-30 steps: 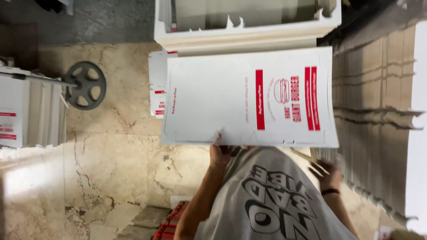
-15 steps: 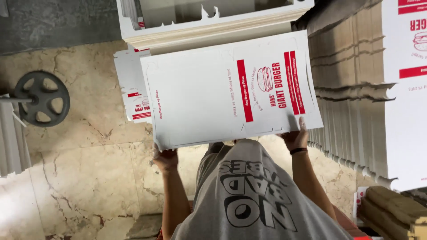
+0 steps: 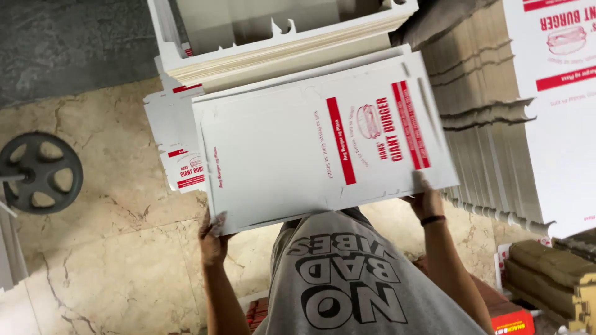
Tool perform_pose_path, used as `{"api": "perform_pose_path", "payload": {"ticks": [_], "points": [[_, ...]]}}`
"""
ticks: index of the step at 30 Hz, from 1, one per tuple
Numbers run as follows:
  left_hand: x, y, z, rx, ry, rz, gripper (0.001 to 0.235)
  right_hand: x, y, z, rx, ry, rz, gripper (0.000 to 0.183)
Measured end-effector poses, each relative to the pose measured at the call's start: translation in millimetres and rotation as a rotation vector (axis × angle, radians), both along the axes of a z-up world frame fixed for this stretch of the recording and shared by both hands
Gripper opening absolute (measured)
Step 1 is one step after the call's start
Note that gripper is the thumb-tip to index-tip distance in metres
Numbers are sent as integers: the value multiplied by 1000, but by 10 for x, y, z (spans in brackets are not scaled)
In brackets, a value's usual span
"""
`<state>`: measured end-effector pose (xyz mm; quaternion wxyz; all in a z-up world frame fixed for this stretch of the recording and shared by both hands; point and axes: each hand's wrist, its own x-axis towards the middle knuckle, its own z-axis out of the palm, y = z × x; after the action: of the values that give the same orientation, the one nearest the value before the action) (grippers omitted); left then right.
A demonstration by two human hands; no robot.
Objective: Removing waste material from die-cut cardboard burger boxes and stacking the prepared boxes.
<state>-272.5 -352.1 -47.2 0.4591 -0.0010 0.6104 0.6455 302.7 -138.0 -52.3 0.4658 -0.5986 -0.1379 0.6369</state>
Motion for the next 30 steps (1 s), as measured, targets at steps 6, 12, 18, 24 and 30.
{"api": "perform_pose_path", "payload": {"ticks": [6,12,18,24,30], "points": [[279,144,498,-44,41,11,62,266,-176,-563,-141,74,72,33],[506,-283,361,-96,-101,63,74,192,-84,-174,-272,-36,105,43],[324,-422,-189,-284,5,45,69,234,-127,-213,-306,31,65,32],[303,411,371,-913,888,-633,71,215,-178,-104,-209,231,-130,32],[2293,2334,825,-347,1063,-1043,86,452,-68,-355,-193,288,-155,33]]}}
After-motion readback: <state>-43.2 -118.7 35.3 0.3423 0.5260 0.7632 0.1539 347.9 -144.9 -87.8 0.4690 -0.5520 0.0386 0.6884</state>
